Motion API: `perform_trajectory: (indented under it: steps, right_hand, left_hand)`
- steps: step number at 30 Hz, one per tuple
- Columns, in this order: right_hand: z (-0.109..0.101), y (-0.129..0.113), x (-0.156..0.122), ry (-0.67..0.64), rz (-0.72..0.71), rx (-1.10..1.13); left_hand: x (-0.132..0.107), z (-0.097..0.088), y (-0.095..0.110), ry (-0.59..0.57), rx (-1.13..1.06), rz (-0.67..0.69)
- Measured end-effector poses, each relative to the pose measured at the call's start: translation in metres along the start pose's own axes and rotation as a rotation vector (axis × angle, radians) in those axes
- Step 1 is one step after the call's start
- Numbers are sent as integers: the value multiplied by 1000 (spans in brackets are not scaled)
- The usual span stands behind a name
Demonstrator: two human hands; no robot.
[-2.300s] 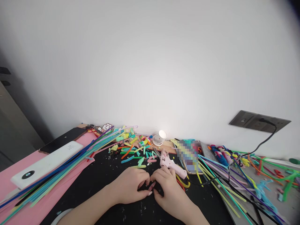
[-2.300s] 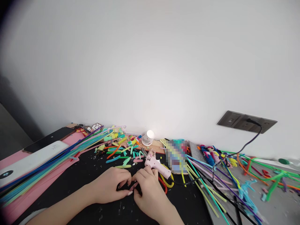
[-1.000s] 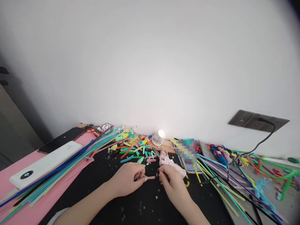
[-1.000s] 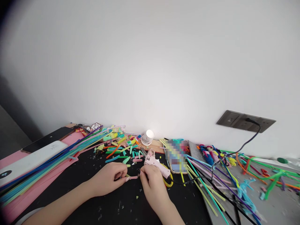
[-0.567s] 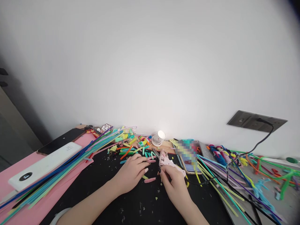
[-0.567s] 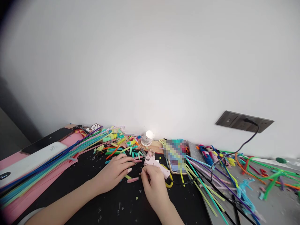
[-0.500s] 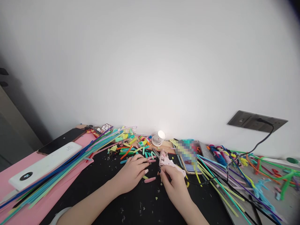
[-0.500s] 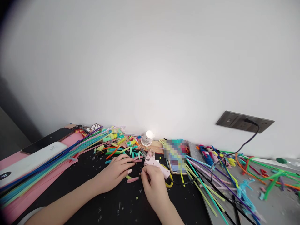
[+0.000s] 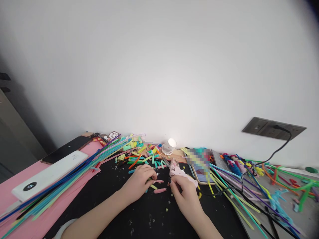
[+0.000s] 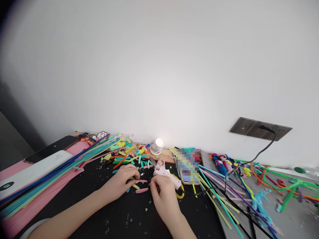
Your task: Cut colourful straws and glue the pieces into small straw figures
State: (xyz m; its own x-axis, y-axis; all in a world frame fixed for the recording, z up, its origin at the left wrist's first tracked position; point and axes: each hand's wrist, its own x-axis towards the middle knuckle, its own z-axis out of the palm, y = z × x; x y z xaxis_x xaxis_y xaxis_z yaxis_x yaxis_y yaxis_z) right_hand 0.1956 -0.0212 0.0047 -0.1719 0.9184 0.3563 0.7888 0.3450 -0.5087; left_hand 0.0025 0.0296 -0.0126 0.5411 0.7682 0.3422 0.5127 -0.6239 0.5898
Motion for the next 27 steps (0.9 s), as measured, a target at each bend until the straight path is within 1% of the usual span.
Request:
perform_trajectory:
  steps: [3, 5, 8, 11, 13, 16, 18, 20, 22, 24, 27]
  right_hand:
    - [0, 1, 0, 37, -4, 9]
    - [-1, 0, 0, 54, -39, 42]
    - [0, -2, 0, 23, -107, 64]
    - [3, -4, -1, -28, -122, 28]
    - [5, -4, -1, -47, -112, -2]
    - [6, -4, 0, -55, -85, -31]
    - [5, -4, 1, -64, -63, -34]
    - [2, -5, 1, -61, -40, -12]
    - [0, -6, 0, -41, -28, 19]
    - [0, -7, -1, -36, -30, 36]
    - [2, -6, -3, -79, -65, 57]
  left_hand:
    - [-1, -3, 2, 37, -42, -16]
    - [-3, -4, 5, 44, -92, -12]
    - [-6, -5, 12, -11, -182, 62]
    - [-8, -4, 17, -37, -232, 132]
    - [-9, -4, 18, -19, -242, 134]
    - [-8, -3, 16, 44, -249, 107]
    - [-7, -4, 14, 94, -244, 83]
    - [-7, -5, 13, 118, -238, 67]
    - [-7, -5, 14, 95, -238, 75]
    - [-8, -6, 16, 36, -246, 103]
    - [-10, -6, 21, -26, -261, 141]
